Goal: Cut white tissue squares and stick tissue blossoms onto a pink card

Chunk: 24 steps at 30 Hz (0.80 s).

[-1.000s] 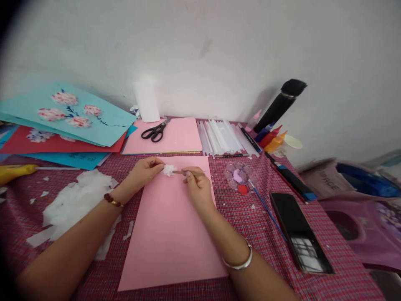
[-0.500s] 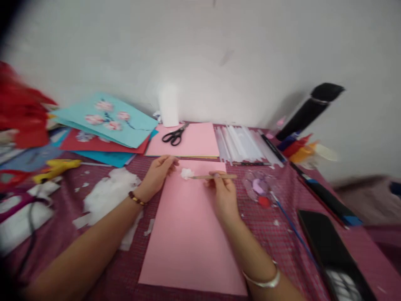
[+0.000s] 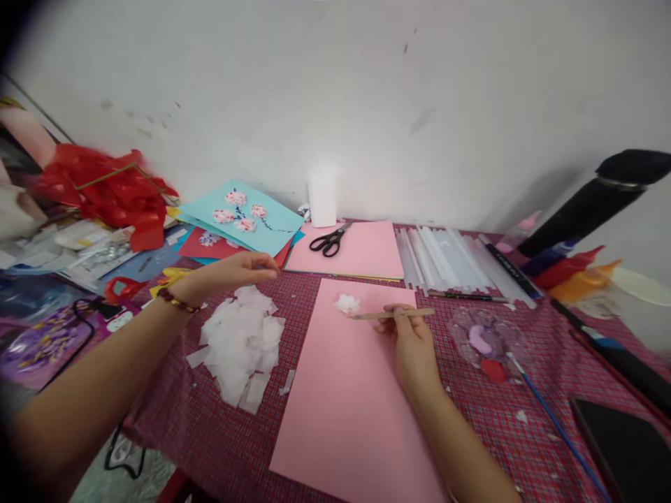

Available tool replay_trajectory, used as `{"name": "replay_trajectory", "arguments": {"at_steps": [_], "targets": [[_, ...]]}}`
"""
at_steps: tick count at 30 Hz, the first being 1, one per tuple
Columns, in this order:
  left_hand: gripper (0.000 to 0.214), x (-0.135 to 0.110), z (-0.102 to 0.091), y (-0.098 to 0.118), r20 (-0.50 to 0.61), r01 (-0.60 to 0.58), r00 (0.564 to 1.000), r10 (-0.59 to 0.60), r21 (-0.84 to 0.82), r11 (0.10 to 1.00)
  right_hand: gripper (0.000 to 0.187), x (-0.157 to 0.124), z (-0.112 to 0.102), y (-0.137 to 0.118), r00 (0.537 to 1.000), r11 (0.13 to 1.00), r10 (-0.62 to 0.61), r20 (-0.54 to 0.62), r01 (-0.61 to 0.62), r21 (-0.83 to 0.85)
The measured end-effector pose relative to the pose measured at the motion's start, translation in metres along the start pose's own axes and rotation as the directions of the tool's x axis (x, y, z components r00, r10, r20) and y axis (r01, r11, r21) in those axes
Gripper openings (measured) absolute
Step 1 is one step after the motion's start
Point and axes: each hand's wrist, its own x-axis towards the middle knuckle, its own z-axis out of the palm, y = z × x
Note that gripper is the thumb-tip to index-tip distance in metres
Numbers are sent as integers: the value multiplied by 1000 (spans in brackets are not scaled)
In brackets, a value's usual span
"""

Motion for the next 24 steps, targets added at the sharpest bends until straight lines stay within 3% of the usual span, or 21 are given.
{"name": "replay_trajectory", "arguments": {"at_steps": [2,4,7,9,14,17,21,24], "targets": [[37,-1,-4,-30,56,60,996,-67,119,991,25,1,-1,1,1000,1000,-8,8,8,0],[40,-1,1,-51,117,45,991,-67,179,983,25,1,-1,2,1000,1000,-9,15,9,-1],[27,0,11,-67,176,-19,984,-11,171,985,24,1,-1,2,1000,1000,-10,21,9,6],[18,2,15,-68,152,-37,988,19,122,992,24,0,1,1,1000,1000,-11,6,11,17],[12,9,12,-32,-145,-82,988,61,-145,986,21,-4,6,-4,999,999,-35,11,34,14],[14,20,21,3,-269,-113,963,-4,-416,903,19,-5,8,-5,995,997,-72,76,74,-35],[16,43,60,32,-322,-161,944,-72,-640,751,19,-6,9,-5,987,986,-106,121,120,-117],[17,59,94,30,-267,-150,959,-100,-772,618,18,-6,8,-4,984,980,-121,131,140,-140]]}}
